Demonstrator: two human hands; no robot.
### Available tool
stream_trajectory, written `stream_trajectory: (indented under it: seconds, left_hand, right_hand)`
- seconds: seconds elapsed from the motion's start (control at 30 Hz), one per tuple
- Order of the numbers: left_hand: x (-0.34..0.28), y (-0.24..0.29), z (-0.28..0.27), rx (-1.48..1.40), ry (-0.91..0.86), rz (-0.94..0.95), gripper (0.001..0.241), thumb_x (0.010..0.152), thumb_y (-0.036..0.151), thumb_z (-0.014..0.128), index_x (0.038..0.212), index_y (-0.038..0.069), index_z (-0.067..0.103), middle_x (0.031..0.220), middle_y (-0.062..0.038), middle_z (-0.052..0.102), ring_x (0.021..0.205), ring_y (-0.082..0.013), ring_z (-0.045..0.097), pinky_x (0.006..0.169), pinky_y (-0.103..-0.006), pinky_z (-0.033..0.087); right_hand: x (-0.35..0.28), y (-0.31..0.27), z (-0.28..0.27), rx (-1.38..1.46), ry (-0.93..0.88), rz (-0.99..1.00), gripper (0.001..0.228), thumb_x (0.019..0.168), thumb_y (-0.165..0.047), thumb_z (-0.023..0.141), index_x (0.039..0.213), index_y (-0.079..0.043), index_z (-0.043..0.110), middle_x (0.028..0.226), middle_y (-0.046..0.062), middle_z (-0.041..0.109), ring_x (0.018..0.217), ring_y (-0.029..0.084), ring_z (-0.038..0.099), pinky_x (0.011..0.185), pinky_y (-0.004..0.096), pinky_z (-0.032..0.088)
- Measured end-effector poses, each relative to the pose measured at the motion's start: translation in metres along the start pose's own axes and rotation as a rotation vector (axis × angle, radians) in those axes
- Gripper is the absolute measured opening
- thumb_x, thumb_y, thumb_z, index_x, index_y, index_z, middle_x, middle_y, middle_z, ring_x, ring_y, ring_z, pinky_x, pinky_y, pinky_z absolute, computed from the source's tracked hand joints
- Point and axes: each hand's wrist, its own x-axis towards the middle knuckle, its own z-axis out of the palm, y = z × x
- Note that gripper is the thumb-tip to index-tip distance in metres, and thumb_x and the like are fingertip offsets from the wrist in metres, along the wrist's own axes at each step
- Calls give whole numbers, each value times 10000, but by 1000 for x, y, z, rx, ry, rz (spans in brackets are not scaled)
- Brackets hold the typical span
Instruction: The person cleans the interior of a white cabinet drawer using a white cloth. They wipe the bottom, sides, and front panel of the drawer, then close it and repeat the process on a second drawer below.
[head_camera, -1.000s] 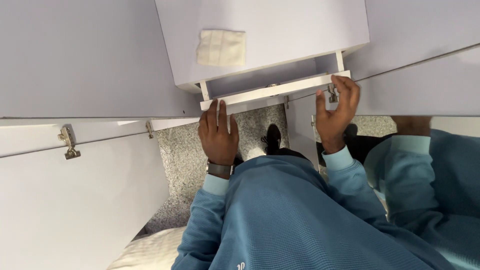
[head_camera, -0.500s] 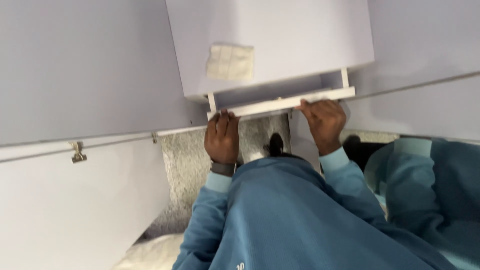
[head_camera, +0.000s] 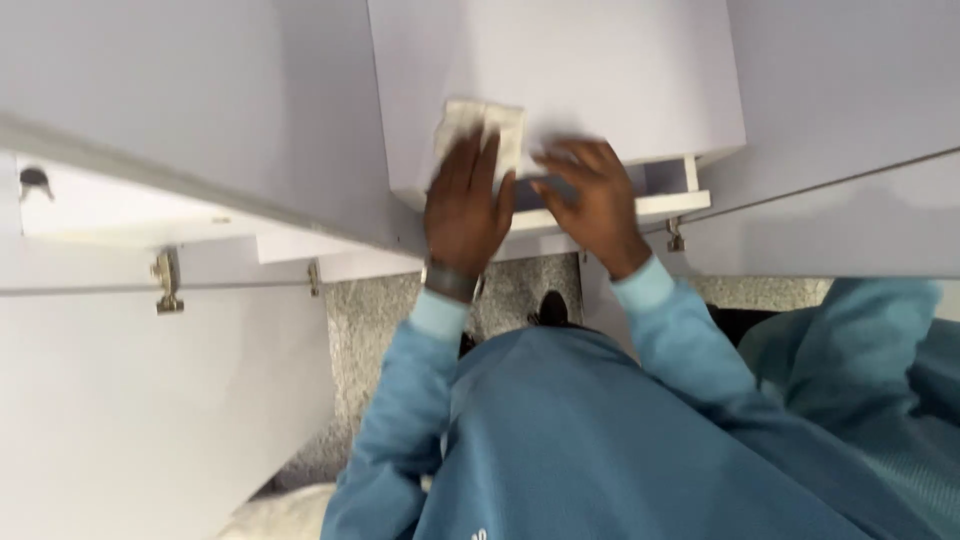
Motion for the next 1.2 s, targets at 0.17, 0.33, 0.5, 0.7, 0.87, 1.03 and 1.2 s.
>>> stream_trajectory:
  seconds: [0.17,0.33,0.5,0.7,0.87,1.03,1.2]
  left_hand:
    - [-4,-29,37,69,-122,-50,671,871,172,668,1482,-39,487,1551,-231,481,1444,-406,428,1198,-565,257]
    - [-45,-29,46,130,-124,-157,546,866,39,617,1411,31,585,1508,-146,572,1437,-347,506,1256,-548,292]
    - [-74,-28,67,207,57,10,216,993,73,671,1194,1,706,1235,-190,711,1133,-321,690,1176,-524,497]
    - [-105,11,-16,159,223,-144,193,936,91,728,1118,27,712,1150,-152,728,1106,-357,686,1022,-465,542]
    - [-196,-16,-85,-20,175,-267,263,908,54,729,1170,31,713,1154,-141,730,1096,-323,678,968,-451,569]
    - [-290,-83,-125,-183,78,-439,228,907,36,726,1133,62,743,1098,-125,754,1007,-321,697,858,-433,583]
    - [-357,-130,-178,-328,90,-606,251,860,17,732,1107,50,761,1085,-137,753,988,-338,699,836,-449,585]
  right_hand:
    - [22,-5,35,-15,-60,-242,547,803,-81,856,1327,-20,710,1470,145,597,1375,357,520,1124,470,431]
    - [7,5,53,-53,-111,-280,428,786,-39,844,1203,-66,751,1401,90,636,1309,306,565,1152,473,411]
    - [6,9,58,67,-70,-277,349,738,85,775,1046,-79,786,1218,41,718,1215,272,614,1073,427,485]
    - [-8,-34,53,140,-187,-381,272,815,14,828,1061,-91,778,1187,46,729,1220,285,615,1051,429,498]
    - [-55,-96,89,296,-359,-465,291,785,-34,831,1062,-89,760,1202,63,732,1234,263,632,1058,445,496]
    - [-85,-169,155,419,-453,-506,293,776,-80,848,1056,-104,764,1150,43,744,1178,274,647,1011,452,489]
    - [-111,-229,207,454,-704,-412,213,801,-51,832,989,-135,779,1071,28,735,1028,224,674,874,369,561]
